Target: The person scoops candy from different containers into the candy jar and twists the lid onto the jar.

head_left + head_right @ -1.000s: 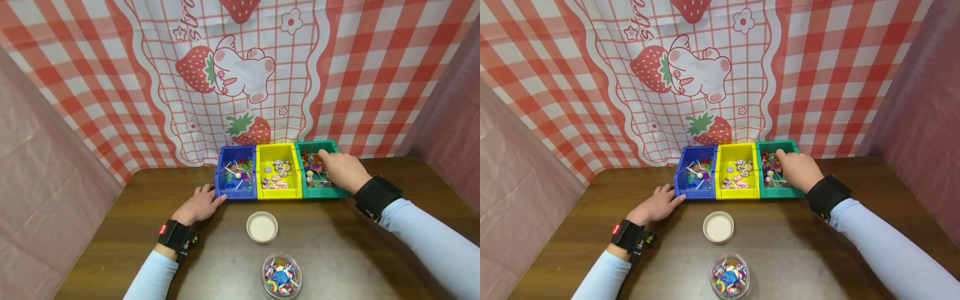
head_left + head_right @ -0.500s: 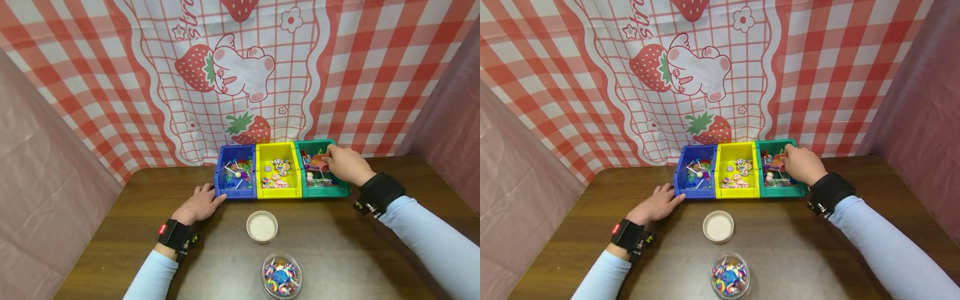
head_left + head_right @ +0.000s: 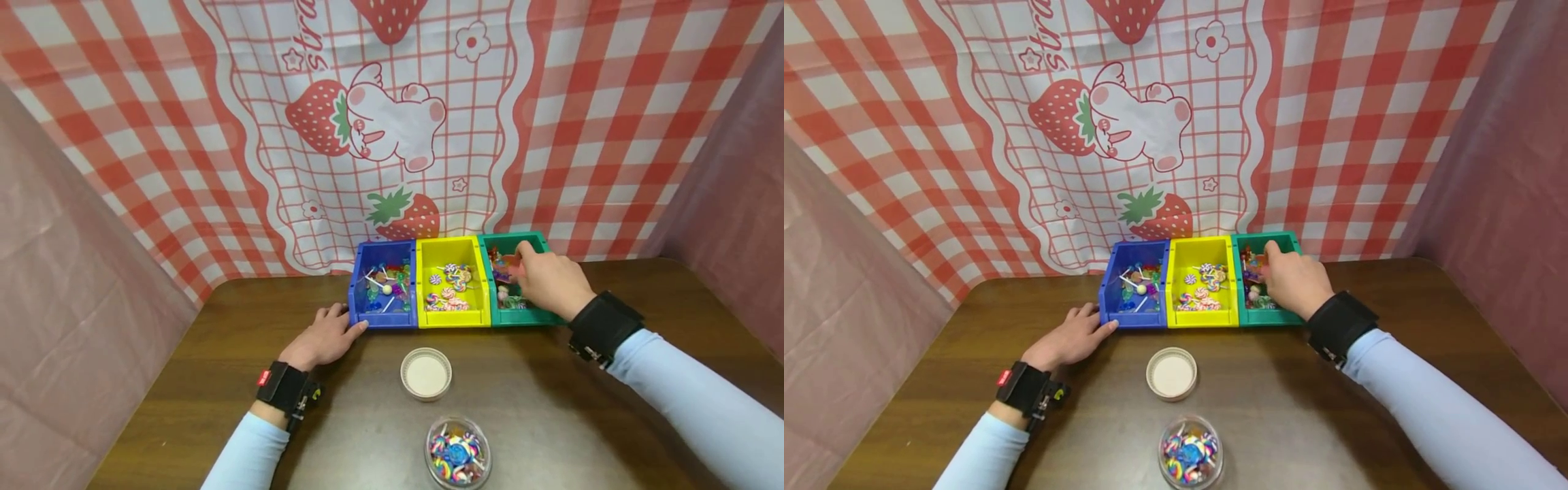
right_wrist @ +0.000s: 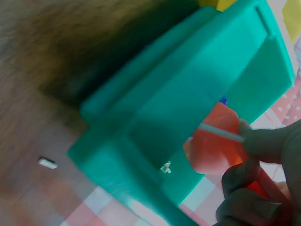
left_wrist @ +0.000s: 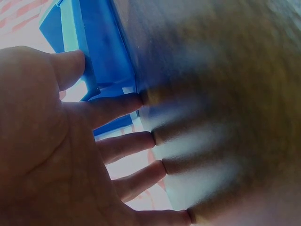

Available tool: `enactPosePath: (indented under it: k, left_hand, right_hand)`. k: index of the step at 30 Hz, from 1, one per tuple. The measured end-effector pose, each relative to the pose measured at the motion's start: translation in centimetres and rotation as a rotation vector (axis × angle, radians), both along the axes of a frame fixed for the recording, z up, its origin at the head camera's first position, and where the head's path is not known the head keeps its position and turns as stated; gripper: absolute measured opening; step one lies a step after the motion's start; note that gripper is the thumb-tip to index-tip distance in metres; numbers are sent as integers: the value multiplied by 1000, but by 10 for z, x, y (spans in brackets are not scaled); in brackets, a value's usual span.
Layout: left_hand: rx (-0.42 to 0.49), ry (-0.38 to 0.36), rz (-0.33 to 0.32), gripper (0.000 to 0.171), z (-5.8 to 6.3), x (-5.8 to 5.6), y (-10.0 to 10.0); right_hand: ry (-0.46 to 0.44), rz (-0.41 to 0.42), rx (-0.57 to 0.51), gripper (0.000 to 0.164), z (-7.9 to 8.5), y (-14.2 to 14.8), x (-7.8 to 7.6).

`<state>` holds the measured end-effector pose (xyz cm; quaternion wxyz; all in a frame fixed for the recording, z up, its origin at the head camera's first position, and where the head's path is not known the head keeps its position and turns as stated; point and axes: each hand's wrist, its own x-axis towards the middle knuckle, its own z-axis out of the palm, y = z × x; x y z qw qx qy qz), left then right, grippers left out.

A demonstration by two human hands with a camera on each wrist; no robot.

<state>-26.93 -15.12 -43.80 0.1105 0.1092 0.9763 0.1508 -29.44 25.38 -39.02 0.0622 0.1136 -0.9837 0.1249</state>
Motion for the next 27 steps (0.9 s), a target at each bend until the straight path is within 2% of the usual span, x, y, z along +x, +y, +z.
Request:
enactPosePath:
  k: [3, 8, 21, 27]
  left_hand:
    - [5, 3, -4, 66, 0, 0, 0]
    - [5, 0, -4, 66, 1, 0, 0]
    - [-3, -3, 11, 66, 0, 0, 0]
    - [3, -1, 6, 66, 1, -1, 0]
  right_hand:
    - [-6, -13, -19, 35, 2, 1, 1]
    - [-9, 10, -56, 38, 2, 7, 6]
    - [92, 63, -58, 39, -6, 18, 15]
    - [119, 100, -37, 31, -8, 18, 11]
